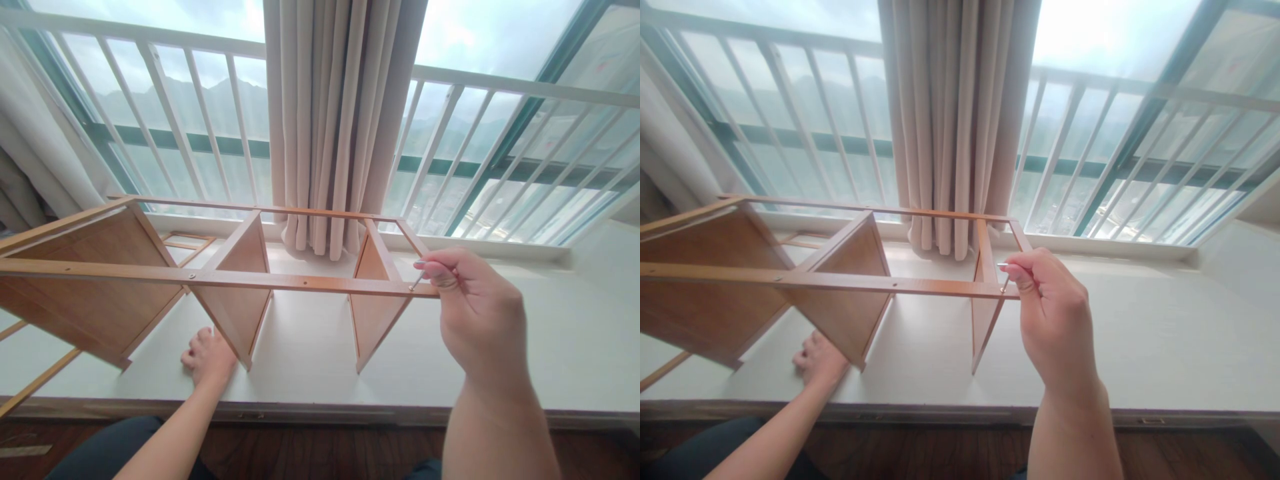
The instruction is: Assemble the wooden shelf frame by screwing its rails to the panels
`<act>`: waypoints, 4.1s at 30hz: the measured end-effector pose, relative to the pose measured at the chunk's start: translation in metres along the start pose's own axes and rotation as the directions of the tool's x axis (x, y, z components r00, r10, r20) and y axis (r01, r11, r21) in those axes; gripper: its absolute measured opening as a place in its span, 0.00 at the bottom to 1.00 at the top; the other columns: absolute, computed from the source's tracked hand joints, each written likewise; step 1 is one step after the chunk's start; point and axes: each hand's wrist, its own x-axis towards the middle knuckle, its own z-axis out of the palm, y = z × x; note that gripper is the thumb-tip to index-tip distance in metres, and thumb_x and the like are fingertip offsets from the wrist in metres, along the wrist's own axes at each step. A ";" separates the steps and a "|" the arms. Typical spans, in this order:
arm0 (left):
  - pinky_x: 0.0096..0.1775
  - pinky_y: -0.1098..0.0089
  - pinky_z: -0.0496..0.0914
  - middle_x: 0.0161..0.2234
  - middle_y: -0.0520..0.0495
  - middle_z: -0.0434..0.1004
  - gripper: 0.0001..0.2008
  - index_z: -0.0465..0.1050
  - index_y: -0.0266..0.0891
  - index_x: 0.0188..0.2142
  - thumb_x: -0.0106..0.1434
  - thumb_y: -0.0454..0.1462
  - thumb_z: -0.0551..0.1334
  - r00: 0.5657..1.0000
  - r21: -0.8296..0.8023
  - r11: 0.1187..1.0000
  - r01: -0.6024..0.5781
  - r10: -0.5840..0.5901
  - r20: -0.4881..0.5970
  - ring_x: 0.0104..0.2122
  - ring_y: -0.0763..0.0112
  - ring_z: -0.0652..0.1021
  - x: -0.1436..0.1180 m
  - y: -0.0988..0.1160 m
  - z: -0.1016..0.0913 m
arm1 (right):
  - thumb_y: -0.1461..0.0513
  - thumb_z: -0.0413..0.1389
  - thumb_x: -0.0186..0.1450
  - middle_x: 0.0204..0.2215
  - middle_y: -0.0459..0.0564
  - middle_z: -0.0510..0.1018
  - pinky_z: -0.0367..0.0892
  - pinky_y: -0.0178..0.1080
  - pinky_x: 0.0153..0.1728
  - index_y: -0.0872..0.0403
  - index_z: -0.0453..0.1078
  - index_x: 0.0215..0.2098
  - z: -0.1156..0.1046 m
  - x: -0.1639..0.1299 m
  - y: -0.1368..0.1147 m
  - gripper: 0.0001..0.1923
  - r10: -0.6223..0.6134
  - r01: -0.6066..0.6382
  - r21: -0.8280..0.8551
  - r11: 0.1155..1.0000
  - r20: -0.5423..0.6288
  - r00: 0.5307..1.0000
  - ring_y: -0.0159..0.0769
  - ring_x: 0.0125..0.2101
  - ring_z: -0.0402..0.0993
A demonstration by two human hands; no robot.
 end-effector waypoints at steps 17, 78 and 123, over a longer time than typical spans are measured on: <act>0.52 0.54 0.62 0.53 0.28 0.71 0.22 0.75 0.30 0.51 0.69 0.31 0.45 1.000 -0.006 1.000 0.014 -0.014 0.004 0.52 0.50 0.69 -0.004 0.004 -0.011 | 0.58 0.55 0.73 0.33 0.44 0.79 0.65 0.35 0.35 0.49 0.75 0.38 0.001 0.003 -0.002 0.08 0.020 -0.023 0.049 0.999 0.047 0.999 0.32 0.32 0.72; 0.52 0.53 0.62 0.53 0.28 0.71 0.22 0.76 0.32 0.50 0.69 0.31 0.46 1.000 -0.032 0.999 0.014 -0.015 -0.009 0.53 0.50 0.70 -0.004 0.003 -0.009 | 0.67 0.52 0.73 0.34 0.43 0.75 0.62 0.34 0.36 0.49 0.72 0.42 -0.001 0.003 -0.012 0.08 -0.087 0.087 0.007 0.996 0.095 0.992 0.30 0.33 0.67; 0.52 0.52 0.63 0.53 0.29 0.72 0.20 0.77 0.33 0.49 0.67 0.32 0.49 1.000 -0.033 0.999 0.011 -0.012 -0.024 0.54 0.48 0.70 -0.002 0.002 -0.004 | 0.57 0.55 0.73 0.32 0.43 0.77 0.65 0.32 0.33 0.47 0.76 0.41 -0.009 0.004 -0.010 0.08 0.035 -0.036 0.006 0.999 0.132 0.991 0.29 0.32 0.69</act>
